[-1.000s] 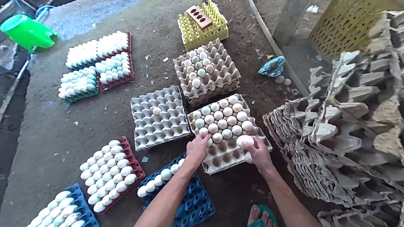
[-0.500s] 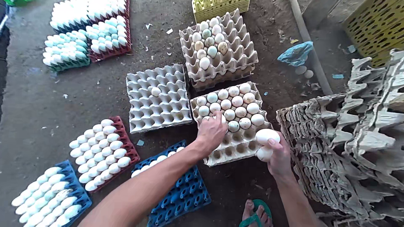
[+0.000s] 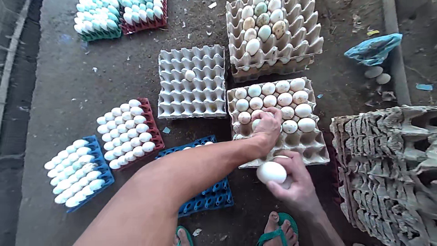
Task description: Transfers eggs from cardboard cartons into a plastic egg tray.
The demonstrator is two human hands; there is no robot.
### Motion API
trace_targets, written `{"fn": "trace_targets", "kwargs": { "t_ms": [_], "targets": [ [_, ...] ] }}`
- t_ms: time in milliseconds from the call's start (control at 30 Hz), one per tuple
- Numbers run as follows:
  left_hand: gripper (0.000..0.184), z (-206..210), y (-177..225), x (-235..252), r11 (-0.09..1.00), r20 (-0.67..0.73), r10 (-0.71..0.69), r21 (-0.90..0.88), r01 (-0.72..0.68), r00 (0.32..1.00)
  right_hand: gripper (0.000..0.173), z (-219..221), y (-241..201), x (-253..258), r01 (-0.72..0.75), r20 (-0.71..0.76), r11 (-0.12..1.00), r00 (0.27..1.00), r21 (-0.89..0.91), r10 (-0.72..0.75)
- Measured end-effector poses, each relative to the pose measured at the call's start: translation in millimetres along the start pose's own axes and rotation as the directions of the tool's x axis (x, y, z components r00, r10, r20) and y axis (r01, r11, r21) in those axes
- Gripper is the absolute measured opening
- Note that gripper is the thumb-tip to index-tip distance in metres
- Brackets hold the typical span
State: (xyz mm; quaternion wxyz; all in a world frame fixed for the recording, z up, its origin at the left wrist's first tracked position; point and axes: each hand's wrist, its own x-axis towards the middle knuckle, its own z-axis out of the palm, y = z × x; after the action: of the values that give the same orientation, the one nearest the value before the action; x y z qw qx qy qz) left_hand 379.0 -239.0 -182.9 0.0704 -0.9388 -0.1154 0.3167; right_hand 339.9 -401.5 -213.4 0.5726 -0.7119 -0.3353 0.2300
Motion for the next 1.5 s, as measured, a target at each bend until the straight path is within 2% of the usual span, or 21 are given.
{"fn": "trace_targets", "kwargs": {
  "t_ms": [100,167,233,300,367,467,567,667,733,867,933,1067,1133,1200,1267,1333,1400,1433,1500],
  "targets": [
    [0.057,-4.9,0.9,2.8,1.0,0.038,0.005,-0.028,-0.004,0.999,0.057,19.4,-1.8,-2.9,-0.009,0.109,1.0,0.994,-0.027,0.012],
    [0.05,-6.4,-4.1,5.0,0.999,0.03,0.046,-0.029,-0.045,0.998,0.056,26.5,-1.3,-3.5,0.001,0.147,0.999,0.989,-0.036,0.004],
    [0.027,-1.7,-17.4,4.7,0.99,-0.069,0.141,-0.016,-0.143,0.988,0.053,30.5,0.2,-3.2,0.012,0.168,1.0,0.986,-0.022,-0.008],
    [0.018,6.3,-39.9,3.8,0.971,-0.216,0.207,-0.075,-0.228,0.954,0.053,33.2,2.3,-2.4,0.021,0.177,0.999,0.984,-0.028,-0.016],
    [0.035,2.8,-68.0,-7.2,0.945,-0.283,0.21,-0.189,-0.269,0.936,0.054,36.0,2.8,-0.6,0.021,0.186,0.998,0.982,-0.055,-0.01],
    [0.056,-2.0,-117.5,-37.1,0.946,-0.32,0.15,-0.229,-0.23,0.935,0.056,43.6,-0.8,7.8,0.052,0.218,0.981,0.976,-0.185,-0.011],
    [0.05,18.6,-170.5,-88.9,0.96,-0.377,0.076,-0.223,-0.17,0.923,0.056,65.6,-5.5,26.1,0.176,0.316,0.921,0.947,-0.346,-0.062],
    [0.051,64.3,-203.4,-144.3,0.974,-0.316,0.02,-0.208,-0.09,0.949,0.054,103.0,-5.4,45.1,0.331,0.461,0.84,0.88,-0.429,-0.112],
    [0.049,101.8,-206.7,-170.8,0.97,-0.237,-0.024,-0.241,-0.035,0.971,0.054,129.1,-3.2,54.9,0.413,0.557,0.787,0.823,-0.457,-0.109],
    [0.052,155.6,-184.5,-185.0,0.92,0.017,-0.023,-0.391,0.028,1.0,0.051,161.6,0.5,65.2,0.457,0.694,0.691,0.714,-0.561,0.091],
    [0.05,169.1,-169.9,-182.7,0.907,0.053,0.006,-0.421,0.017,0.999,0.051,167.5,6.7,63.4,0.444,0.692,0.67,0.708,-0.595,0.145],
    [0.045,191.1,-153.1,-171.0,0.907,0.001,0.014,-0.42,-0.012,1.0,0.053,164.8,13.9,64.8,0.394,0.665,0.687,0.727,-0.611,0.174],
    [0.044,195.6,-151.1,-164.7,0.902,0.003,0.006,-0.431,-0.004,1.0,0.049,160.6,15.5,66.9,0.364,0.644,0.741,0.755,-0.565,0.12],
    [0.043,195.8,-154.5,-162.8,0.893,0.014,0.01,-0.449,-0.003,1.0,0.039,158.7,10.5,69.0,0.337,0.615,0.81,0.787,-0.48,0.037],
    [0.037,196.5,-164.2,-170.4,0.881,-0.016,0.013,-0.473,-0.019,1.0,0.037,160.6,-3.0,72.9,0.286,0.628,0.883,0.778,-0.373,0.013],
    [0.031,196.4,-181.4,-187.8,0.878,-0.022,0.029,-0.477,-0.036,0.999,0.042,169.6,-12.8,76.3,0.251,0.686,0.925,0.727,-0.286,0.015],
    [0.036,197.4,-201.4,-212.4,0.887,0.029,0.048,-0.461,-0.029,0.998,0.051,184.6,-19.4,74.8,0.264,0.762,0.928,0.647,-0.262,0.032],
    [0.041,198.0,-212.1,-225.1,0.888,0.055,0.041,-0.461,-0.012,0.998,0.053,193.7,-23.2,74.8,0.303,0.803,0.911,0.595,-0.281,0.05],
    [0.048,203.6,-226.6,-247.5,0.87,0.105,-0.013,-0.489,0.063,0.994,0.045,213.5,-22.9,72.0,0.463,0.848,0.834,0.529,-0.299,0.01]
  ]
}}
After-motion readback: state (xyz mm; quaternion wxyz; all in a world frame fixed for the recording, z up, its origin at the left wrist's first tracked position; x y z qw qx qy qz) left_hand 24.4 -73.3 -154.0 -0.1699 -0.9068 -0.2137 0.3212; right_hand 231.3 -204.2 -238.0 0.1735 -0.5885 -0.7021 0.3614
